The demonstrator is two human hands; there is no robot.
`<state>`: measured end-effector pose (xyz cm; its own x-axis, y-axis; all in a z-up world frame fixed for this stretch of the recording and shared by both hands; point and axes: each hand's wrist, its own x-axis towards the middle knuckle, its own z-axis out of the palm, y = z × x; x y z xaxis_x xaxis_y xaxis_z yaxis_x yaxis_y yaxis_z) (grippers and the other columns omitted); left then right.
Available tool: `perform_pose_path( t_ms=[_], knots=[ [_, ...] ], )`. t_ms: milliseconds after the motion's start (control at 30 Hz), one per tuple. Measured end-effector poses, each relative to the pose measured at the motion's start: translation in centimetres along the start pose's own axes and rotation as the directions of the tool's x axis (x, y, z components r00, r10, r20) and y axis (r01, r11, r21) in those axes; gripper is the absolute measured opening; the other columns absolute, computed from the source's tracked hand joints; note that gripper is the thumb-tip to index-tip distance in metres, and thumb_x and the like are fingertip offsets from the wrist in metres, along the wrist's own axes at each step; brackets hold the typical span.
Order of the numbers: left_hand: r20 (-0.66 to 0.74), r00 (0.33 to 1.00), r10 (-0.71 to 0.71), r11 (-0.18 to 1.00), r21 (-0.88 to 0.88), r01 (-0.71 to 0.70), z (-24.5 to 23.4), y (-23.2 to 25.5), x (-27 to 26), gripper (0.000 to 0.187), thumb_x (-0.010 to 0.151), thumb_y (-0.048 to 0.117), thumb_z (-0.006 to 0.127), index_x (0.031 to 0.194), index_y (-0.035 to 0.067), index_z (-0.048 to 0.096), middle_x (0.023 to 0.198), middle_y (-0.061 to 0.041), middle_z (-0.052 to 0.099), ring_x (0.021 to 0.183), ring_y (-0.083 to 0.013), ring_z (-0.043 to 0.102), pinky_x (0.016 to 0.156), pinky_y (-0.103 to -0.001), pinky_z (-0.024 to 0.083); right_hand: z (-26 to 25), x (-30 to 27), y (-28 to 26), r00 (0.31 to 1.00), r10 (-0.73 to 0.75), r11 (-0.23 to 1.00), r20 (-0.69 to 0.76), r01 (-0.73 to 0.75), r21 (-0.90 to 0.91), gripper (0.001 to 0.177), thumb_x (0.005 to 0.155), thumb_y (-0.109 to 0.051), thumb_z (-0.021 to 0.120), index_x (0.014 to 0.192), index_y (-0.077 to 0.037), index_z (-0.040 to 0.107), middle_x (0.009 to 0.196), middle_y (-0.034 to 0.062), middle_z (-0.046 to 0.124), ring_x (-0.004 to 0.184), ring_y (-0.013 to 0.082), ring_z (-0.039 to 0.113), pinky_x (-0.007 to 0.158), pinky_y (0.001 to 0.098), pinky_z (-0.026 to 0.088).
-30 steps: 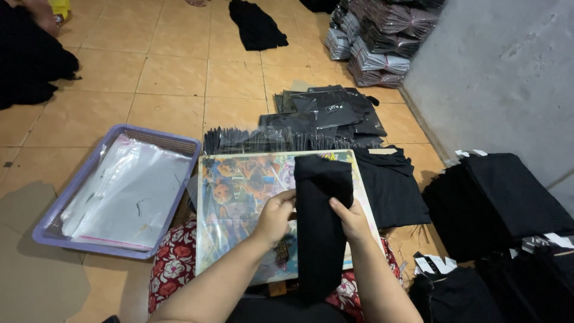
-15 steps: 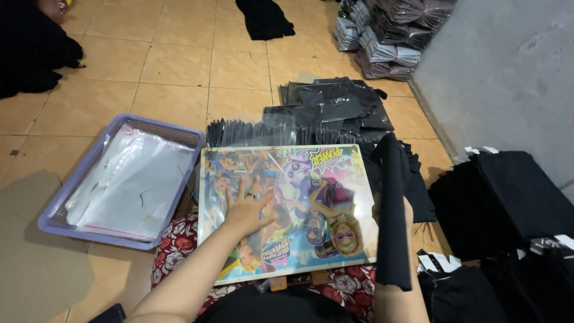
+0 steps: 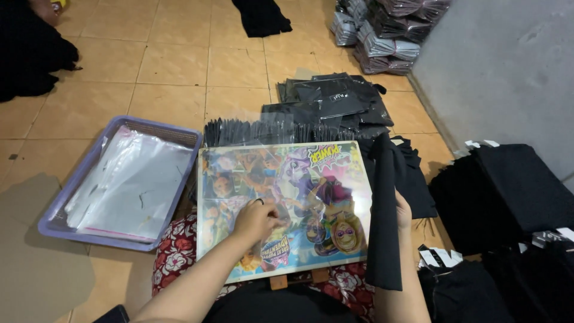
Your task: Packing folded black t-shirts into plastic bags and organizing them in a bin.
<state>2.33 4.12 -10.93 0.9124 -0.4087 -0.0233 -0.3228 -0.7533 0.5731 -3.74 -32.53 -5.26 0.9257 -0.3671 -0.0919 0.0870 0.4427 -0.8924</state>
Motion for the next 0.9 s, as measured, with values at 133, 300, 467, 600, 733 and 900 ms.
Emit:
perform_pose_path(
  t_ms=[133,300,467,600,733,900],
  knots=[
    [0.027,0.999,0.018,0.999,-0.027,-0.017,-2.7,1.7,-1.0,0.013,0.088,0.042,0.072,0.097,0.034,0.079,0.098,-0.006,0.074,0.103,-0.0299,0.069,0.092,-0.042,0.056,-1.4,0.3,0.3,1.000,0.011,0.999,0.021,-0.012,0.053,0.027,0.099,-0.022,0.068,0.118,-0.003,0.070,0.099,0.0209,0.074,0.085,0.0293,0.075,0.076,0.0413,0.062],
    [-0.031,0.998,0.057,0.985,0.164,-0.051,-6.2,-0.2,1.2,0.029,0.091,0.038,0.069,0.116,0.024,0.076,0.103,-0.012,0.074,0.105,-0.0329,0.070,0.092,-0.048,0.057,-2.8,1.5,0.7,0.998,0.008,0.993,0.060,-0.015,0.117,0.025,0.101,-0.020,0.064,0.118,-0.003,0.072,0.101,0.0217,0.075,0.088,0.0303,0.076,0.078,0.0414,0.062],
    [-0.034,0.999,-0.006,0.968,0.250,0.014,-8.8,-3.5,3.5,0.031,0.084,0.040,0.077,0.113,0.028,0.074,0.106,-0.009,0.071,0.113,-0.0336,0.066,0.102,-0.054,0.050,-2.6,2.2,0.8,0.993,0.020,0.983,0.116,-0.040,0.178,0.024,0.103,-0.017,0.061,0.117,-0.003,0.073,0.103,0.0224,0.075,0.090,0.0313,0.077,0.081,0.0415,0.063],
    [0.046,0.993,-0.113,0.984,0.146,0.105,-8.3,-3.2,3.9,0.014,0.091,0.034,0.072,0.098,0.022,0.074,0.095,-0.008,0.073,0.103,-0.0311,0.071,0.092,-0.047,0.057,-2.3,2.7,0.6,0.988,0.025,0.972,0.155,-0.060,0.225,0.024,0.104,-0.015,0.058,0.117,-0.002,0.074,0.105,0.0229,0.076,0.093,0.0320,0.077,0.083,0.0415,0.063],
    [0.047,0.996,-0.074,0.977,0.205,0.063,-8.0,-3.2,4.5,0.013,0.093,0.035,0.069,0.098,0.024,0.073,0.093,-0.003,0.074,0.104,-0.0259,0.071,0.095,-0.045,0.053,-2.0,2.2,0.5,0.987,0.050,0.975,0.151,-0.081,0.208,0.025,0.103,-0.016,0.060,0.120,-0.003,0.073,0.108,0.0227,0.076,0.094,0.0327,0.077,0.084,0.0418,0.063],
    [0.079,0.988,-0.135,0.986,0.112,0.126,-11.1,-1.1,3.5,0.026,0.089,0.039,0.076,0.105,0.019,0.072,0.100,-0.010,0.074,0.111,-0.0324,0.069,0.096,-0.046,0.055,-3.0,2.7,1.2,0.988,0.054,0.976,0.141,-0.082,0.203,0.025,0.103,-0.015,0.059,0.122,-0.004,0.072,0.106,0.0239,0.075,0.092,0.0339,0.077,0.083,0.0432,0.063]
  ],
)
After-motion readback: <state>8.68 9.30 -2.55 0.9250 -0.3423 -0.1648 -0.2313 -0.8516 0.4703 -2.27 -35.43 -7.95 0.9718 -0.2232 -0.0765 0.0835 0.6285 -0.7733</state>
